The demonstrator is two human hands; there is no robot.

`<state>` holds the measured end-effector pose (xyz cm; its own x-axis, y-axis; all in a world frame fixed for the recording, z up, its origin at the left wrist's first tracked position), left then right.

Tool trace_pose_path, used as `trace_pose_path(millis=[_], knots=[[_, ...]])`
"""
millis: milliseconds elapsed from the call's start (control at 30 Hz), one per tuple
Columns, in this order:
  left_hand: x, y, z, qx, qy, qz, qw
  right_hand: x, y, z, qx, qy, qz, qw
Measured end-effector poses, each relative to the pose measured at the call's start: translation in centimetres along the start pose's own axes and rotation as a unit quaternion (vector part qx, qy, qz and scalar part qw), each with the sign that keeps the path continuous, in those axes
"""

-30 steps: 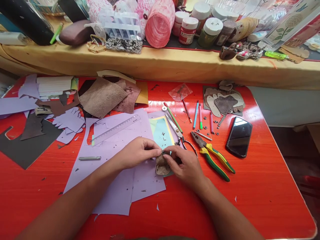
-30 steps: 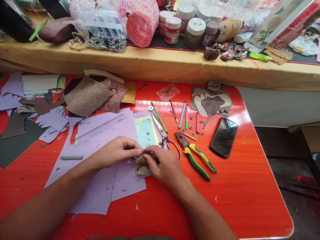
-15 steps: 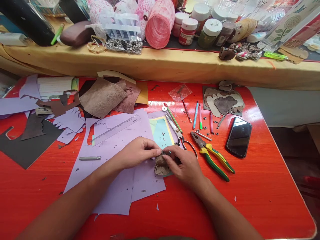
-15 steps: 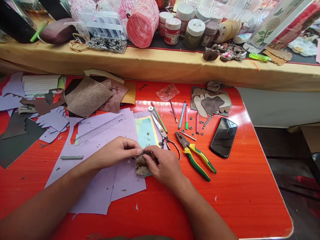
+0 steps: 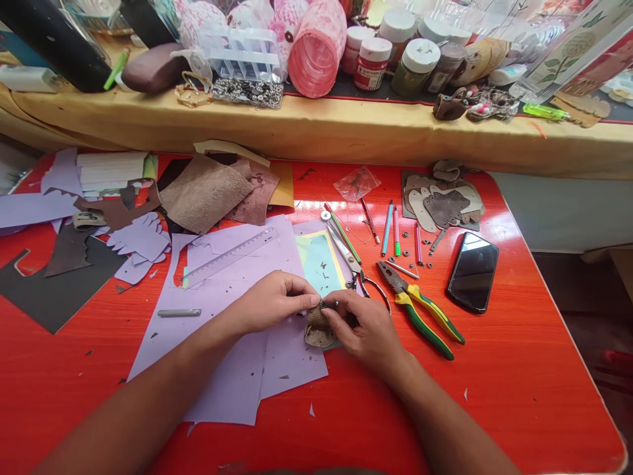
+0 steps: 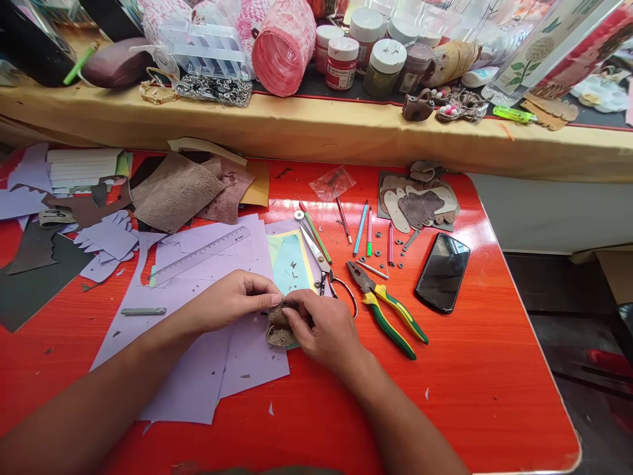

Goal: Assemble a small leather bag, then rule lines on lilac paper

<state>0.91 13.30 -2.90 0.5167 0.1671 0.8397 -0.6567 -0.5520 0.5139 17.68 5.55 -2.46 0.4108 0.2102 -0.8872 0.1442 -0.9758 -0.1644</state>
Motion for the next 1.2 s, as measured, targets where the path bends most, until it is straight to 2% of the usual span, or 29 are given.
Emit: trace_pose_path(millis=[667,1200], knots=[[-0.04,0.02,0.05,-0.003,0.002,-0.007,1.0,0.28,-0.16,0.11,-0.017,-0.008,0.033,0.999],[-0.27,-0.08,0.06,0.001,-0.012,0.0,1.0,0.02,0.07,0.03,-0.002,0.0,0.014,1.0]])
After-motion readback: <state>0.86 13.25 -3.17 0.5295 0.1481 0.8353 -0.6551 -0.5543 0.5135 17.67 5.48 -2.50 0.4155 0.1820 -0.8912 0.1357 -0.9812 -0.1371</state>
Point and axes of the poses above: each hand's wrist, its own y-axis away from the middle knuckle, its own z-axis out of the palm, x = y × z, the point moved 5 cm from there along -y, towards the middle knuckle, and after that the axes turned 10 degrees about -y, right-handed, at the moved point
